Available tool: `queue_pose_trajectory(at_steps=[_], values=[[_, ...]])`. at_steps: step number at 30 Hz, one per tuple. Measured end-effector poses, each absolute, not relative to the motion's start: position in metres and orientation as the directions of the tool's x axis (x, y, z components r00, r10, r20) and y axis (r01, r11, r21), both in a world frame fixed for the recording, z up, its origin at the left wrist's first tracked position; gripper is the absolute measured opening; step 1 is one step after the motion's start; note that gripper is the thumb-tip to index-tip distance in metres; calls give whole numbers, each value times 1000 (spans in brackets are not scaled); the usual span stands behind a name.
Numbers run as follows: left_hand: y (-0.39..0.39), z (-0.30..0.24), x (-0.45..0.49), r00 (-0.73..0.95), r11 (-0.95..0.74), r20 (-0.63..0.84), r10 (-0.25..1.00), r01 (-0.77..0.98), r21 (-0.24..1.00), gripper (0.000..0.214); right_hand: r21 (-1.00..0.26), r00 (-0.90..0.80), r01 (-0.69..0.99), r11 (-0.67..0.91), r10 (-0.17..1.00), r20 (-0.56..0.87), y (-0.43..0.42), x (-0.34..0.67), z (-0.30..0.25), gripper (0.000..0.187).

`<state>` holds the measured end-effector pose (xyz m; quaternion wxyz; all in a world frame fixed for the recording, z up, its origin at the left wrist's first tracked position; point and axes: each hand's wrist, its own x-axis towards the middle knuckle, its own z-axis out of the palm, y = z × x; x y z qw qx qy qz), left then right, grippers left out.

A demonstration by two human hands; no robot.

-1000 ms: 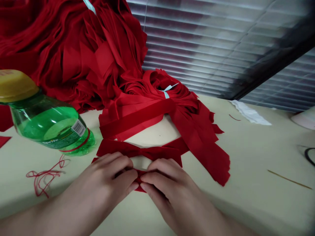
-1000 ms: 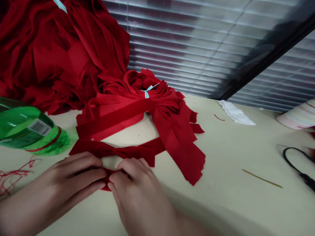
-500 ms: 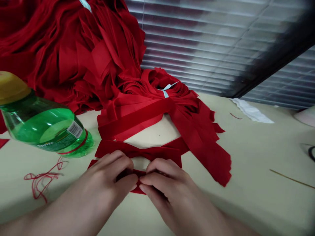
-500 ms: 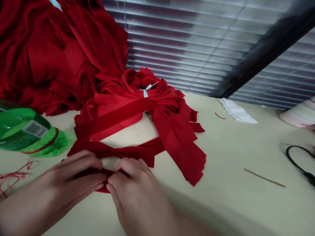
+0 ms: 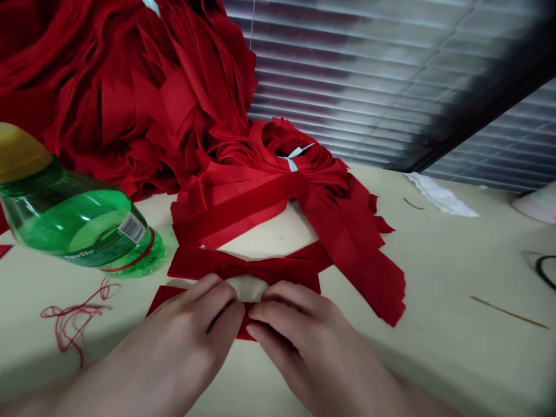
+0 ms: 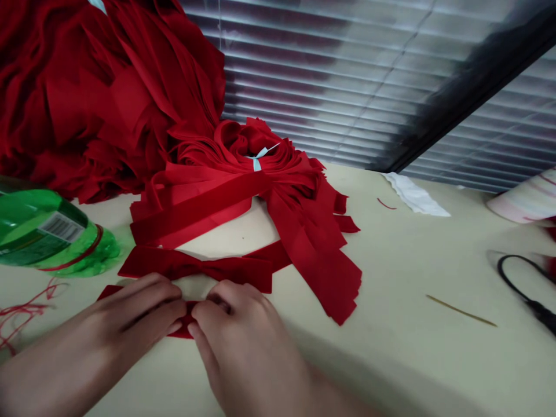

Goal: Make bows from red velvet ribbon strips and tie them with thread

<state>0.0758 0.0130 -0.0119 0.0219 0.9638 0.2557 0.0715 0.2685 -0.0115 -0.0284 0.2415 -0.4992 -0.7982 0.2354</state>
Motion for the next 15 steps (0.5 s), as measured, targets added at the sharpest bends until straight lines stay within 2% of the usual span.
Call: queue_pose_trajectory(at_steps=[3, 8, 15], values=[[12, -12, 77, 857, -866, 127, 500, 497, 54, 45, -617, -385, 678, 400, 908, 166, -10, 268, -27, 19], [10, -13, 75, 867, -872, 89, 490, 490, 21, 43, -633, -417, 685, 361, 906, 66, -7, 269, -25, 16], [11, -15, 80, 893, -881, 92, 442, 451, -143, 49, -407, -501, 759, 508, 855, 133, -8, 265, -20, 11]])
